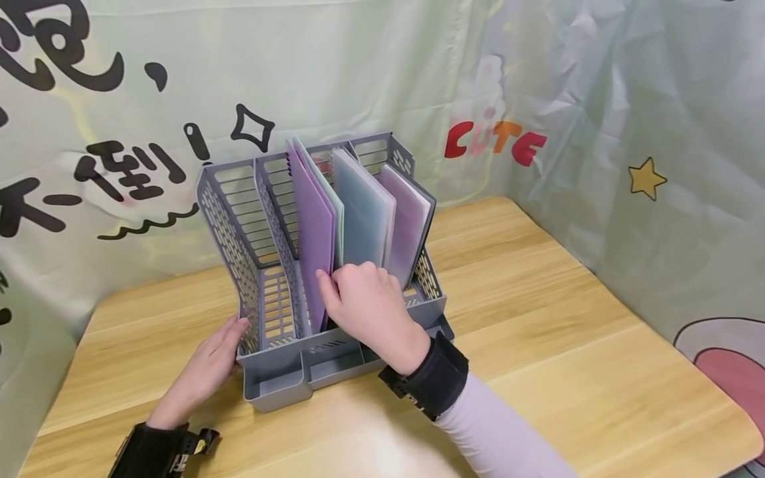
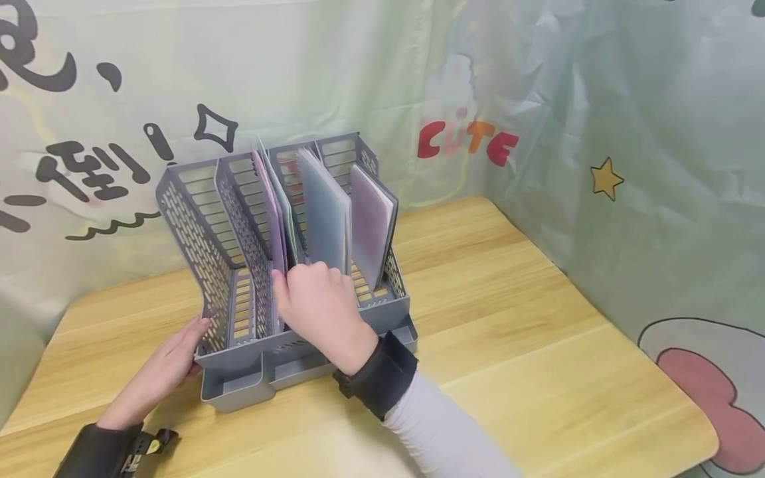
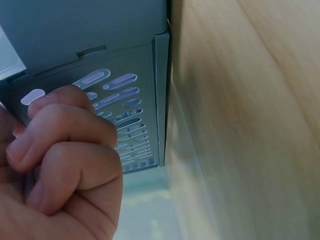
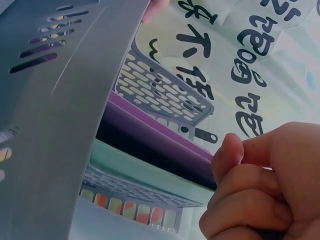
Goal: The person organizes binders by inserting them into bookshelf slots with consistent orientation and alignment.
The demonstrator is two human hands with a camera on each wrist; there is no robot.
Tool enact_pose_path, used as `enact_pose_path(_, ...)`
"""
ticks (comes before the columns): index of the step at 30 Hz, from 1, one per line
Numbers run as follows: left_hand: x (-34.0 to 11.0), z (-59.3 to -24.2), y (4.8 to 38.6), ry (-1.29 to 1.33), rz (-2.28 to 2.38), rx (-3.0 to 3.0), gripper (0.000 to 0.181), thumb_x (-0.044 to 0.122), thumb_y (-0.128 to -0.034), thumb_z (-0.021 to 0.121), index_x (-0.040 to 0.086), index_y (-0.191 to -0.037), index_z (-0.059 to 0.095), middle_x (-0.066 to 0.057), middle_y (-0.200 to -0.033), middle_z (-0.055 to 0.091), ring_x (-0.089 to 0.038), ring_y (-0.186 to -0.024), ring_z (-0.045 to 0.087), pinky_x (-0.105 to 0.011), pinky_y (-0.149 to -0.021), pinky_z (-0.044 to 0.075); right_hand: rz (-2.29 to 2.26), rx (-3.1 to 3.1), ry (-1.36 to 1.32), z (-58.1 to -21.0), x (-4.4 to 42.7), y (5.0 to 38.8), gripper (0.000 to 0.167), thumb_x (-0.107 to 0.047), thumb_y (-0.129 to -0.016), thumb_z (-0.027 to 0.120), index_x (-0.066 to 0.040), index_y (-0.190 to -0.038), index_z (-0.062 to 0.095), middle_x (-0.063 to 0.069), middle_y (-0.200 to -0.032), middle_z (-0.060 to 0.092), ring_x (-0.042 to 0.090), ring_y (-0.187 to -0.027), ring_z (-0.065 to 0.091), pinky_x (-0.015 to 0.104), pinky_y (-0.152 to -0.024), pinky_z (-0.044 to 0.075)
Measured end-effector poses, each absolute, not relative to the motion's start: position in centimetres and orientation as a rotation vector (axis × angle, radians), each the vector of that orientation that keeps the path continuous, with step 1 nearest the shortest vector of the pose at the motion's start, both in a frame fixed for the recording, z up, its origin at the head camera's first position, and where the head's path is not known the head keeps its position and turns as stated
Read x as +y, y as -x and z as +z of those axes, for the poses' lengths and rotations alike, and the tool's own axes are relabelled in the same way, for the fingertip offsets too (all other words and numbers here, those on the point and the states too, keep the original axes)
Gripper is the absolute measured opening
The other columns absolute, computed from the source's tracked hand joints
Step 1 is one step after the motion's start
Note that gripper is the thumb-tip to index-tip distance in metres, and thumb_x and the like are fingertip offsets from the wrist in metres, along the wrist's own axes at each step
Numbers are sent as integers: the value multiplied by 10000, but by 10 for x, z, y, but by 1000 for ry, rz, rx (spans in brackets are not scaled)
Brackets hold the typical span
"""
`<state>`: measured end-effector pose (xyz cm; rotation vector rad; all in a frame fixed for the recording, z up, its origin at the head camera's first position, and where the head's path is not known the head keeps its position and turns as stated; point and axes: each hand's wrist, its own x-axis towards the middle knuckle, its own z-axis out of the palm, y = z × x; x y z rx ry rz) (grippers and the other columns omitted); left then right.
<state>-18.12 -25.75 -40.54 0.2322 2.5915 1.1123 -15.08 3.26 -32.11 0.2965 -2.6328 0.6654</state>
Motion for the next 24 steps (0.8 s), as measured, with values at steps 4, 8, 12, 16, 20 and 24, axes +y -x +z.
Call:
enact_pose_path(4,-259,-405,181,-225,1093,2614,838,618,-1145,196,8,-1715,131,-61,-779,501,-184,-566,492,-348,-587,451,676,-2631,-303,-321,38,150,627,-351,-1100,577,-209,-518,390,-94,-514,305,138,-426,436,254,-406,223)
enact_pose_path(8,-259,-405,182,-230,1107,2625,826,615,-1146,205,15,-1713,172,-19,-678,468,-176,-548,480,-352,-586,451,668,-2636,-297,-321,44,151,630,-369,-1090,600,-212,-518,387,-101,-512,286,134,-421,431,248,-411,207)
enact_pose_path(12,-259,-406,183,-244,1129,2634,797,607,-1149,220,43,-1713,217,-13,-662,467,-170,-539,475,-359,-575,450,669,-2651,-292,-323,49,153,622,-382,-1084,610,-216,-534,373,-104,-518,274,140,-433,441,258,-422,219)
enact_pose_path(16,-260,-406,183,-241,1143,2643,781,595,-1153,223,51,-1713,223,-24,-681,477,-170,-542,478,-362,-560,448,674,-2662,-318,-325,50,156,603,-383,-1092,590,-219,-550,384,-102,-520,292,147,-446,456,270,-425,256)
enact_pose_path(20,-261,-407,184,-232,1148,2661,794,596,-1152,219,30,-1709,219,-27,-681,489,-176,-552,495,-357,-573,453,692,-2662,-364,-327,50,158,590,-344,-1116,546,-214,-560,394,-103,-519,294,131,-445,426,272,-437,259)
enact_pose_path(24,-261,-408,185,-230,1158,2672,771,579,-1159,229,35,-1704,246,-26,-666,496,-181,-553,501,-358,-574,453,714,-2662,-413,-329,49,160,586,-318,-1129,512,-212,-567,384,-107,-522,281,115,-451,395,273,-453,271)
